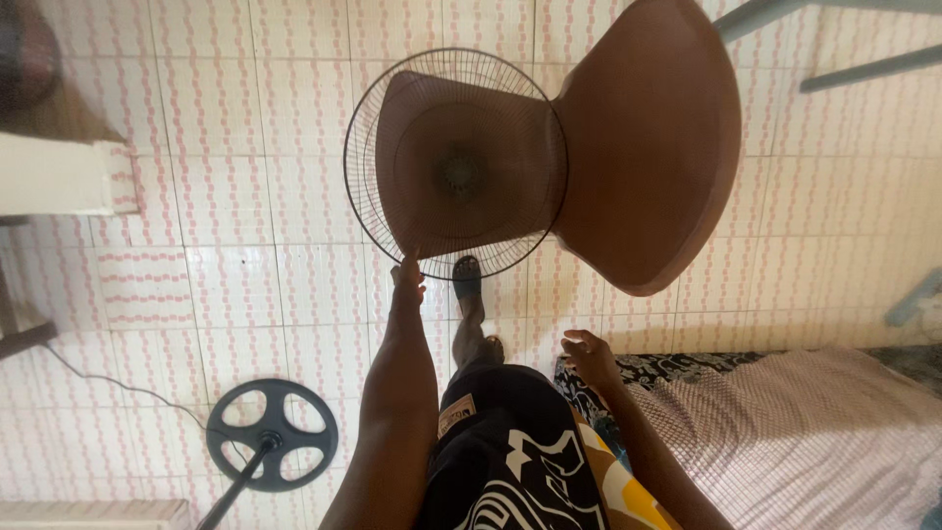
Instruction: The person services a standing fan. They hold the fan head, remove and reposition the front grille, adjust the blades, carry the fan across the room, and plug its power cord into a wall power strip.
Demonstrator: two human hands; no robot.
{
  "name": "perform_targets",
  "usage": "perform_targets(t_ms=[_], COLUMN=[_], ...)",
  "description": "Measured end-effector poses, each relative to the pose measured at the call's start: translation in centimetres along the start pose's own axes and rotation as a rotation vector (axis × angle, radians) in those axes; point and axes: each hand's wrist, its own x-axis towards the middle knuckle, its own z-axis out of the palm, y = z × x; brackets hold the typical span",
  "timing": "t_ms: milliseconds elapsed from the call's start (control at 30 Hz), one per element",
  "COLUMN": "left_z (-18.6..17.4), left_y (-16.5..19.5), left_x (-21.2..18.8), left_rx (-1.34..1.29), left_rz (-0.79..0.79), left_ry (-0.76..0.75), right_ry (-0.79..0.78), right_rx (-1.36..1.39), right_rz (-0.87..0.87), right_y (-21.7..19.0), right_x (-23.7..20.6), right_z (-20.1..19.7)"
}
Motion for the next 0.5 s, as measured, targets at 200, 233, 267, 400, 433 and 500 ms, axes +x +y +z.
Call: perform_targets(t_ms=[200,233,267,400,433,500], left_z=[0.2,0.0,0.1,0.9,1.2,0.9], left_y=[-1.2,-1.5,-1.6,-1.2,-0.8,-1.4], left_x=[0.2,-0.2,-0.7,-4.6,-6.0,-9.7], left_rx=[0.089,0.129,0.141,-0.122,-0.169,-0.261], left_rz=[0.325,0.39,0.446,0.428,0.438,0.441], left_ry=[0.053,0.084,0.081,-0.197,-0.199,-0.199], right_ry=[0.083,0.139,0.196,0.427,0.505,0.647], right_rx=[-0.264,-0.393,-0.521,-0.68,-0.717,-0.77], right_rz=[-0.185,-0.247,-0.314,-0.779,-0.919,-1.123], right_y=[0.3,-0.3,-0.9,-6.6,-8.3,-10.6], right_x=[0.1,-0.3,-0.8,-2.3,-2.7,-3.9], right_z=[0.9,1.2,1.6,3.4,3.9,4.3])
